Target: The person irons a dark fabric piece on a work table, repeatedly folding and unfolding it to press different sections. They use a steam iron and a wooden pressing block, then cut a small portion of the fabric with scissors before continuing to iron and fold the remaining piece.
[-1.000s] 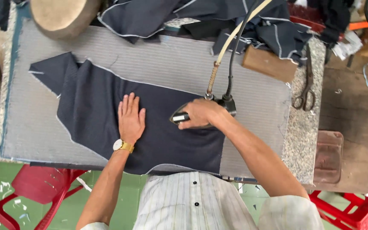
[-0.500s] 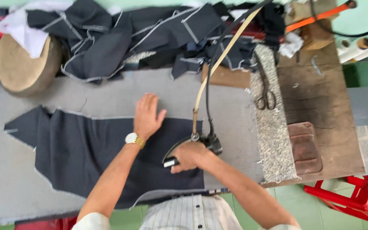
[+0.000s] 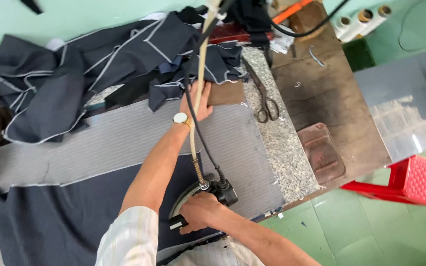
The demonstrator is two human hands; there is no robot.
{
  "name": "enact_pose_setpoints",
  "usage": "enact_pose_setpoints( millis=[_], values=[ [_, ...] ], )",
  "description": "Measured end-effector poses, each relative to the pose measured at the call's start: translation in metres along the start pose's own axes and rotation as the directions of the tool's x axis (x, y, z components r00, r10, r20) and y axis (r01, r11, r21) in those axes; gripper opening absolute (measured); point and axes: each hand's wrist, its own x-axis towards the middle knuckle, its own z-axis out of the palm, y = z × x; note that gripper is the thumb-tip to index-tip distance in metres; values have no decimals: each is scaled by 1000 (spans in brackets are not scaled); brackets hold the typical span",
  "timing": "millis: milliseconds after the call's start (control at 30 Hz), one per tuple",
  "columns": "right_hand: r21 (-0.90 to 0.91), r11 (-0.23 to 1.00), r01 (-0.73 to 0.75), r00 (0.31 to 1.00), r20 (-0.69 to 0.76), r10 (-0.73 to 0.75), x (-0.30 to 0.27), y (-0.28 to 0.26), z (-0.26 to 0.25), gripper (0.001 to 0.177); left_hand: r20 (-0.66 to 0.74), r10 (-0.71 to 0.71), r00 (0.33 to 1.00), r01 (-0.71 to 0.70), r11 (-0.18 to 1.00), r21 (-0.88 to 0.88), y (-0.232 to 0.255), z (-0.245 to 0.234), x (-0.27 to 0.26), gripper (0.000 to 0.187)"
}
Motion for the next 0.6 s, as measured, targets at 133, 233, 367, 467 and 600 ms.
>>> enact_pose_setpoints(
  millis=[133,233,367,467,600],
  values=[
    [22,1000,19,1000,-16,-19,-7,7,4,57,149,-75,986,61,993,97,11,-13,10,83],
    [79,997,9,1000,-6,-9,-9,13,15,51,242,-178,954,163,983,81,14,-13,-16,58],
    [79,997,-1,987,-160,14,-21,25,33,58,117,-295,948,307,946,-102,30,-58,-102,73],
    [144,990,-6,993,-114,22,-40,36,35,59,116,-335,935,352,916,-192,46,-104,-180,87],
    [190,976,-106,989,-82,123,-67,56,47,55,245,-337,909,395,884,-248,72,-140,-270,89]
  ],
)
